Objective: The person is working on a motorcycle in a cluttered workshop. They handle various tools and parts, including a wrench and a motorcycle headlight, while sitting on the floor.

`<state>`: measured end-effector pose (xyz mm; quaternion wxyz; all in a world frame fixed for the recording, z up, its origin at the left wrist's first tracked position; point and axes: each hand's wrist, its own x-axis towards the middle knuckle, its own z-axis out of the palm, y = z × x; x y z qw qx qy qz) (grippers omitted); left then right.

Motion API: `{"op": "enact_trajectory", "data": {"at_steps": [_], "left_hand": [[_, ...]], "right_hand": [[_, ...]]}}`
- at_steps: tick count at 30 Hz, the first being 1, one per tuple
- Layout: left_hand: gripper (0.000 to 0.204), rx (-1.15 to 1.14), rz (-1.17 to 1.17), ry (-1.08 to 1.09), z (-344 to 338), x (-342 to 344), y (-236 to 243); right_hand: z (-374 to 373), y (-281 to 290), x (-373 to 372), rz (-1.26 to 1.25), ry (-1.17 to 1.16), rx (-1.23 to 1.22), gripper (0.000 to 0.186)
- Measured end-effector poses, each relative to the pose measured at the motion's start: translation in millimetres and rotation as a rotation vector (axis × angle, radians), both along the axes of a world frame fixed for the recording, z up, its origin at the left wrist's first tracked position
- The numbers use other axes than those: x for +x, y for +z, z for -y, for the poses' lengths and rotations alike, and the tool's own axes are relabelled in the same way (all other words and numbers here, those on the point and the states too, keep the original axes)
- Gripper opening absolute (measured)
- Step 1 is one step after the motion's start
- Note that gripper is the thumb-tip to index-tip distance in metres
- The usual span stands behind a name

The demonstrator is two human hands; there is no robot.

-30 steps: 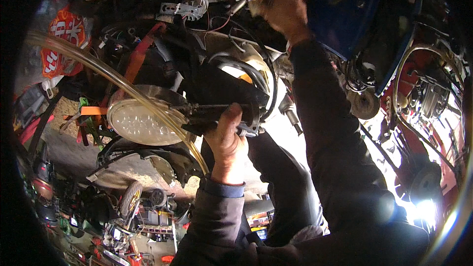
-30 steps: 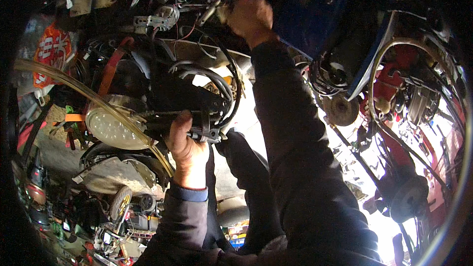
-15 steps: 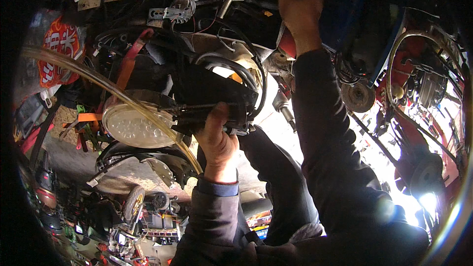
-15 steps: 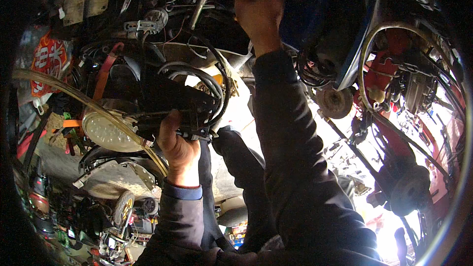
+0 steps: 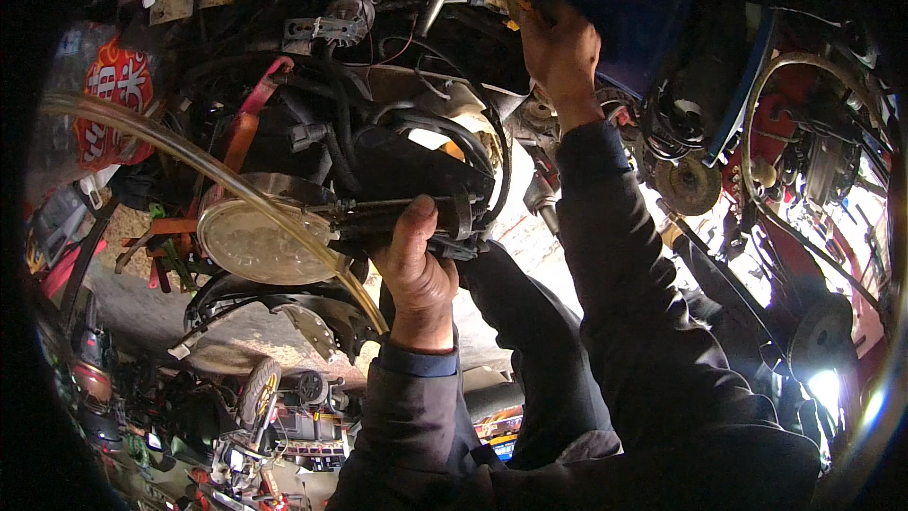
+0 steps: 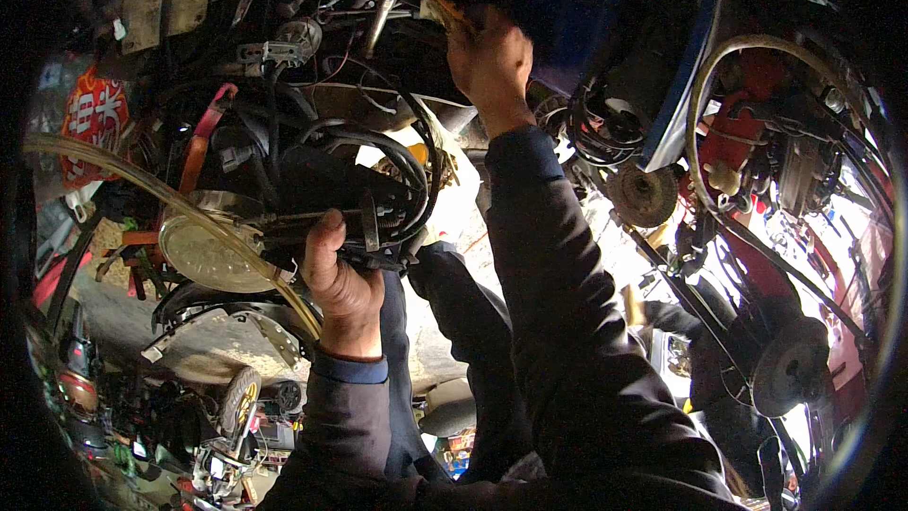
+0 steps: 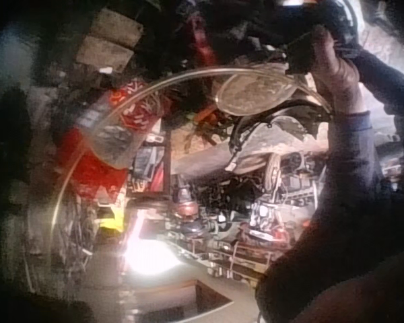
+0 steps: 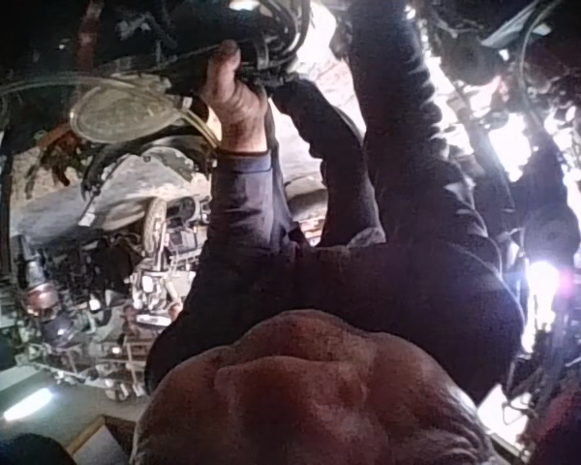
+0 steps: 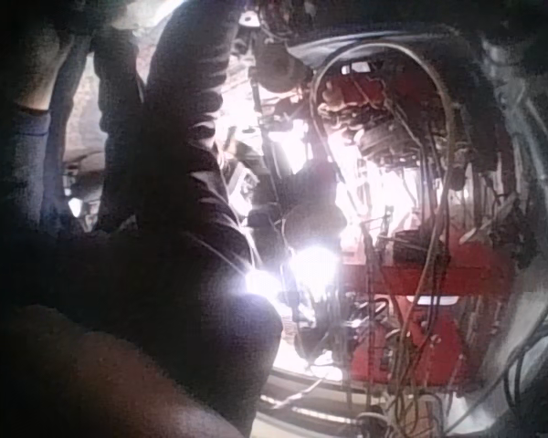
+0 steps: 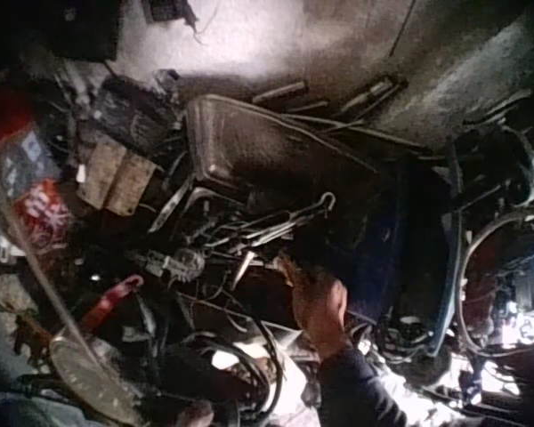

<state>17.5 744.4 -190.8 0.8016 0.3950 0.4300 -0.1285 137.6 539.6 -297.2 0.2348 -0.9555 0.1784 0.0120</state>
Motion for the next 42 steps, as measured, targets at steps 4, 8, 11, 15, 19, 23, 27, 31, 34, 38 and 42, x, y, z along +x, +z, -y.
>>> {"op": "enact_trajectory", "data": {"at_steps": [4,8,11,15,19,23,27,31,34,38,42], "left_hand": [[0.045,-0.023,0.001,0.02,0,0,1],[0.04,-0.055,0.03,0.084,1,-4,2],[0.035,0.081,-0.044,-0.018,-2,-7,0],[0.03,-0.037,-0.034,0.094,-4,-9,-3],[0.034,-0.056,-0.041,0.14,-2,-8,0],[0.033,-0.038,-0.054,0.093,1,-4,5],[0.031,-0.036,-0.043,0.09,2,-2,4],[0.034,-0.052,-0.014,0.07,1,-1,0],[0.036,-0.024,0.006,0.041,-1,-1,-1],[0.032,-0.068,-0.05,0.08,-2,-1,3],[0.03,0.007,-0.192,0.106,-2,-2,3]], "right_hand": [[5,-13,30,0.171,0.134,0.104,0.042],[2,-42,49,0.179,0.139,0.339,0.049],[-4,-62,37,-0.466,0.22,-0.075,0.053],[-19,-83,21,-0.24,0.543,-0.588,0.045],[-23,-84,24,-0.361,0.435,-0.415,0.028],[-38,-76,21,-0.502,0.569,-0.179,0.029],[-55,-61,-10,-0.292,0.487,0.015,0.025],[-53,-53,-14,-0.381,0.489,0.106,0.035],[-39,-60,4,-0.393,0.476,0.072,0.044],[-24,-84,26,-0.25,0.439,-0.239,0.05],[-23,-86,38,-0.406,0.531,-0.306,0.045]]}}
